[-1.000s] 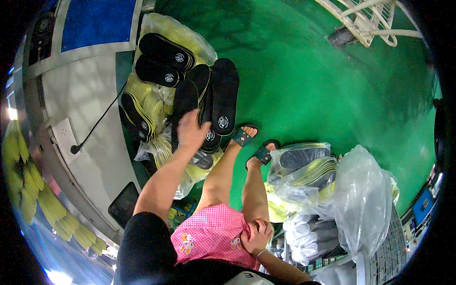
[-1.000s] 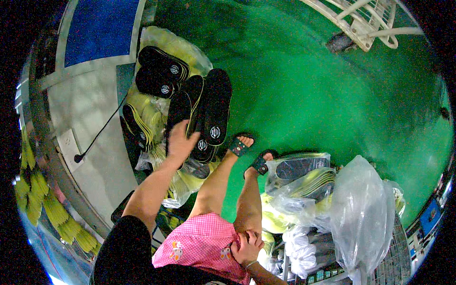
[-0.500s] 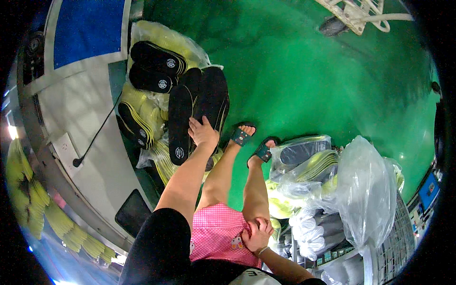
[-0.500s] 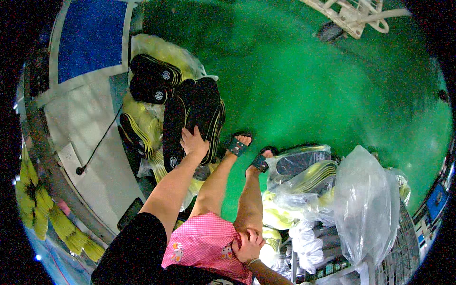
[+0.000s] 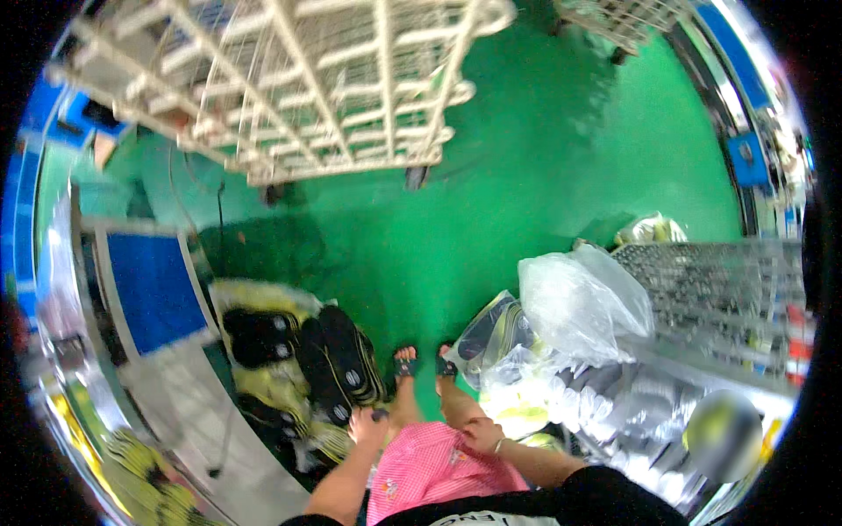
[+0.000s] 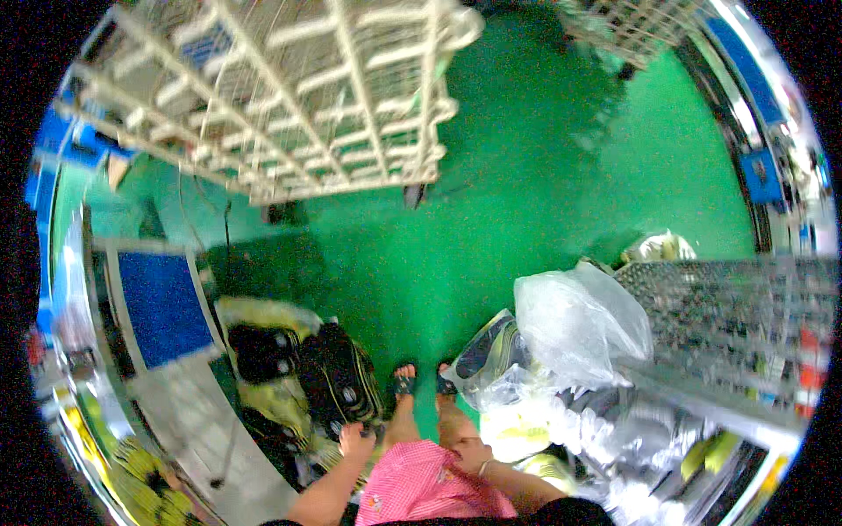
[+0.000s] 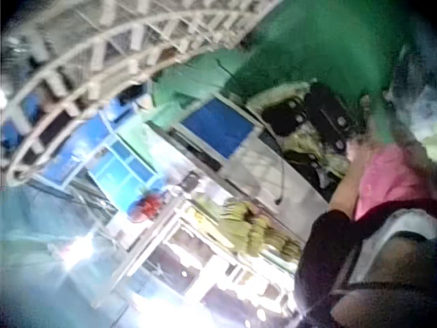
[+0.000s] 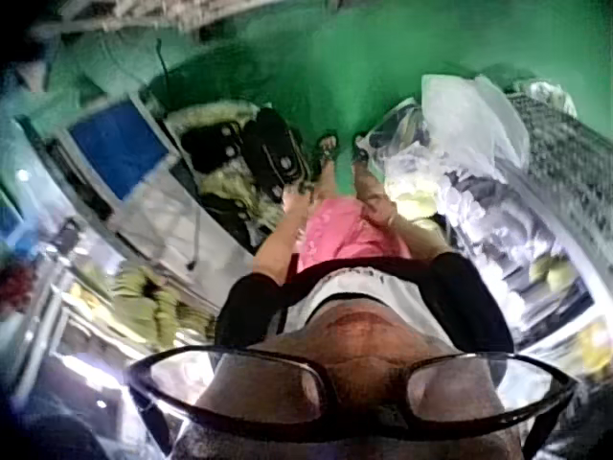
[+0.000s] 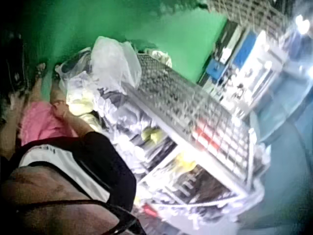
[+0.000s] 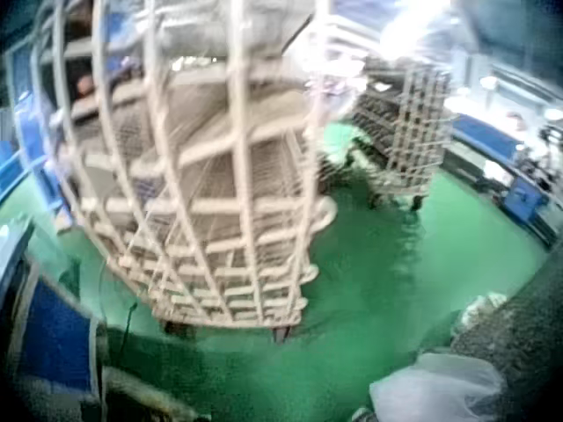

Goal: The person picks up insoles from a bag and organizes them into stacks on a workspace, before inserting them into black shoes and returning the remaining insoles to storage bags.

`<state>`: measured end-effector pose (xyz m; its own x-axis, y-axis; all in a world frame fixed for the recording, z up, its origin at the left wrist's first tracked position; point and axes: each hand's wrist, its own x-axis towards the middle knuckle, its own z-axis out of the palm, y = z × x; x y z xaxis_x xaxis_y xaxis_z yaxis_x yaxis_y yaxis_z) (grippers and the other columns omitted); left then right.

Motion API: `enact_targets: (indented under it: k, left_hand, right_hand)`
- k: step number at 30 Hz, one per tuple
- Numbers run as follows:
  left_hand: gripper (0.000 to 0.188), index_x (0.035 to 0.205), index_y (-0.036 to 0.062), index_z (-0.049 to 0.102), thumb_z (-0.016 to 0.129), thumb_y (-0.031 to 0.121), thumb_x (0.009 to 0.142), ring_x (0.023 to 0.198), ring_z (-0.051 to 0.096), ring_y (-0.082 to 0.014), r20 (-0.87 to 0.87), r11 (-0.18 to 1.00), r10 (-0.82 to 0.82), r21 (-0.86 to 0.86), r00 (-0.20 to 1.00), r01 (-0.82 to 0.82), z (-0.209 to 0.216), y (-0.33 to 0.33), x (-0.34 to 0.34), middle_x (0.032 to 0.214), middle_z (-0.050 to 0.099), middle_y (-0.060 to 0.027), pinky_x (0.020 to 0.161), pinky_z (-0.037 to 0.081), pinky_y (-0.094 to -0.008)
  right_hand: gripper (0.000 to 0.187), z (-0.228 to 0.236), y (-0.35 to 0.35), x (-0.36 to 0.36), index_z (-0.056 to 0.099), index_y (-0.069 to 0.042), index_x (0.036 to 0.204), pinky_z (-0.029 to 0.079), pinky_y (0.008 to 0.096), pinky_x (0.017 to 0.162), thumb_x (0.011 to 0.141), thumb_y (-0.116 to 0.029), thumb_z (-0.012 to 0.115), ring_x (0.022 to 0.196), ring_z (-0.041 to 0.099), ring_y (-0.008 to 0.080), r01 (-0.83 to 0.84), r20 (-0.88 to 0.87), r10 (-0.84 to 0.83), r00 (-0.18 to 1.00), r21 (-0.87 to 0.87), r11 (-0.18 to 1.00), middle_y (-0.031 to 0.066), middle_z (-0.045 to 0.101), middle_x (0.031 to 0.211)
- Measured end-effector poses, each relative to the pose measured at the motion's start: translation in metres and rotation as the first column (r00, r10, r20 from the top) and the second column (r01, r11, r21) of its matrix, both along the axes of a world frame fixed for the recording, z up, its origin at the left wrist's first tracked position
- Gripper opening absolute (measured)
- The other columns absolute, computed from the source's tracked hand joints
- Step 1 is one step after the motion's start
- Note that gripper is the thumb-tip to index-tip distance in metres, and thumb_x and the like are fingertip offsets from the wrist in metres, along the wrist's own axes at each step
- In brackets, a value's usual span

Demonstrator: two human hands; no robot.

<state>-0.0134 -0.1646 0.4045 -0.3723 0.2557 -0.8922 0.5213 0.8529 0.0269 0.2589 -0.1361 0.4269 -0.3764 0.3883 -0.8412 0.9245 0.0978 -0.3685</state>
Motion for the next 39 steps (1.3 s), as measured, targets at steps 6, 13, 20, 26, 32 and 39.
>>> enact_targets:
  k: [6, 13, 20, 26, 32, 39]
  left_hand:
    - [0.041, 0.105, 0.0038, 0.05, 0.056, 0.025, 0.07, 0.089, 0.054, -0.0274, 0.06, 0.991, 0.055, -0.125, 0.997, -0.047, 0.049, -0.013, -0.067, 0.099, 0.054, -0.0148, 0.073, 0.042, -0.0382]
    - [0.011, 0.08, 0.0056, 0.059, 0.056, 0.013, 0.072, 0.079, 0.058, -0.0226, -0.123, 0.173, -0.972, 0.213, 0.202, 0.962, 0.069, 0.073, -0.118, 0.073, 0.059, -0.0114, 0.062, 0.048, -0.0342]
    - [0.025, 0.072, 0.0047, 0.054, 0.05, 0.029, 0.077, 0.051, 0.044, -0.0118, 0.778, 0.965, 0.23, -0.102, 0.585, -0.243, 0.114, 0.217, -0.055, 0.056, 0.046, -0.0008, 0.048, 0.035, -0.0274]
    - [0.024, 0.074, 0.0043, 0.054, 0.05, 0.028, 0.077, 0.051, 0.045, -0.0128, 0.589, 0.997, -0.072, 0.044, 0.805, 0.057, 0.158, 0.323, -0.032, 0.057, 0.047, -0.0016, 0.048, 0.036, -0.0281]
    - [0.023, 0.075, 0.0039, 0.053, 0.05, 0.027, 0.077, 0.052, 0.046, -0.0137, 0.452, 0.994, -0.097, 0.087, 0.887, 0.065, 0.174, 0.449, -0.014, 0.059, 0.048, -0.0025, 0.048, 0.036, -0.0288]
    - [0.022, 0.077, 0.0035, 0.052, 0.049, 0.026, 0.077, 0.052, 0.046, -0.0149, 0.403, 0.991, -0.116, 0.113, 0.908, 0.077, 0.177, 0.586, 0.022, 0.061, 0.049, -0.0035, 0.048, 0.037, -0.0296]
  right_hand:
    - [0.027, 0.088, 0.138, 0.026, 0.056, -0.003, 0.094, 0.041, 0.0358, 0.077, 0.076, -0.023, 0.05, 0.086, 0.053, 0.0301, 0.41, -0.227, -0.362, 0.904, 0.224, 0.884, 0.0172, 0.056, 0.092]
    - [0.022, 0.195, 0.232, 0.082, 0.055, -0.004, 0.089, 0.038, 0.0359, 0.078, 0.073, -0.018, 0.051, 0.088, 0.049, 0.0299, 0.673, -0.503, -0.45, 0.738, 0.599, 0.434, 0.0153, 0.054, 0.091]
    - [0.024, 0.18, 0.245, 0.116, 0.055, -0.002, 0.084, 0.041, 0.0358, 0.071, 0.078, -0.023, 0.046, 0.08, 0.053, 0.0288, 0.862, -0.505, -0.72, 0.476, 0.43, 0.269, 0.0164, 0.056, 0.082]
    - [0.037, 0.161, 0.184, 0.11, 0.057, 0.0, 0.089, 0.044, 0.0342, 0.071, 0.076, -0.032, 0.044, 0.077, 0.057, 0.0248, 0.873, 0.076, -0.881, 0.466, -0.199, 0.445, 0.0164, 0.059, 0.081]
    - [0.037, 0.138, 0.25, 0.105, 0.056, 0.003, 0.071, 0.045, 0.0334, 0.048, 0.078, -0.031, 0.041, 0.052, 0.056, 0.0232, 0.914, -0.245, -0.892, 0.38, -0.051, 0.403, 0.0138, 0.055, 0.06]
    - [0.029, 0.136, 0.357, 0.117, 0.059, 0.001, 0.084, 0.043, 0.0301, 0.071, 0.075, -0.024, 0.046, 0.077, 0.056, 0.0239, 1.0, -0.046, -0.999, 0.021, -0.006, 0.022, 0.0159, 0.059, 0.078]
